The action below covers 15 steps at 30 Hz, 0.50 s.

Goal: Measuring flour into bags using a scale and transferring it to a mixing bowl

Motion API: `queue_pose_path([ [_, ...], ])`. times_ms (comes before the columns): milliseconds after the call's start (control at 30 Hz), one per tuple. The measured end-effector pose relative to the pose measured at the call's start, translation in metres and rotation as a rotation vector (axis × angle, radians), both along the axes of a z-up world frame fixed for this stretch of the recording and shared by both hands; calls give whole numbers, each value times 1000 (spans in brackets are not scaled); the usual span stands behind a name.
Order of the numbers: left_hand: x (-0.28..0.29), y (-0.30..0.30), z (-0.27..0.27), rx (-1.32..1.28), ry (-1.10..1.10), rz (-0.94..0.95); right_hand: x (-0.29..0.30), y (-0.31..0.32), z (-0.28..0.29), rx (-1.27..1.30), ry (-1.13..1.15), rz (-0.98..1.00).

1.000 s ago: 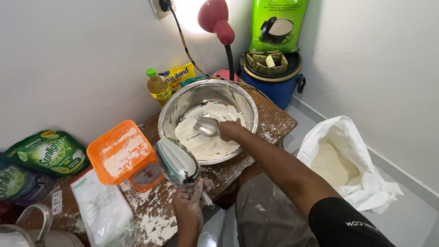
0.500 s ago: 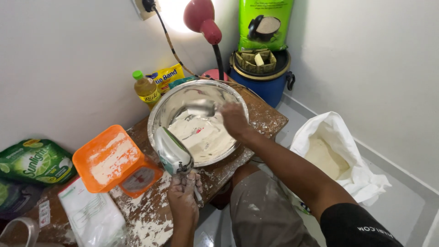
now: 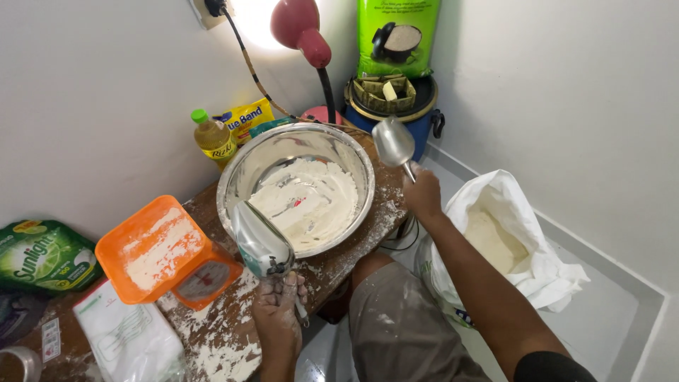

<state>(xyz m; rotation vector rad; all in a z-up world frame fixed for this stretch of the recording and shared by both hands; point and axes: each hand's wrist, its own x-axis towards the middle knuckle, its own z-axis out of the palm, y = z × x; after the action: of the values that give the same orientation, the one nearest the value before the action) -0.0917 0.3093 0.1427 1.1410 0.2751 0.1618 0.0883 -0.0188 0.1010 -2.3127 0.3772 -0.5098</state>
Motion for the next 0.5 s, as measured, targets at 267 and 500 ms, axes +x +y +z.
queue_pose_path([
  [267,-8,-1,2,0,34,-13,10,-1,-57,-609,107,20],
  [500,-12,-7,1,-2,26,6,13,-5,-70,-840,68,25],
])
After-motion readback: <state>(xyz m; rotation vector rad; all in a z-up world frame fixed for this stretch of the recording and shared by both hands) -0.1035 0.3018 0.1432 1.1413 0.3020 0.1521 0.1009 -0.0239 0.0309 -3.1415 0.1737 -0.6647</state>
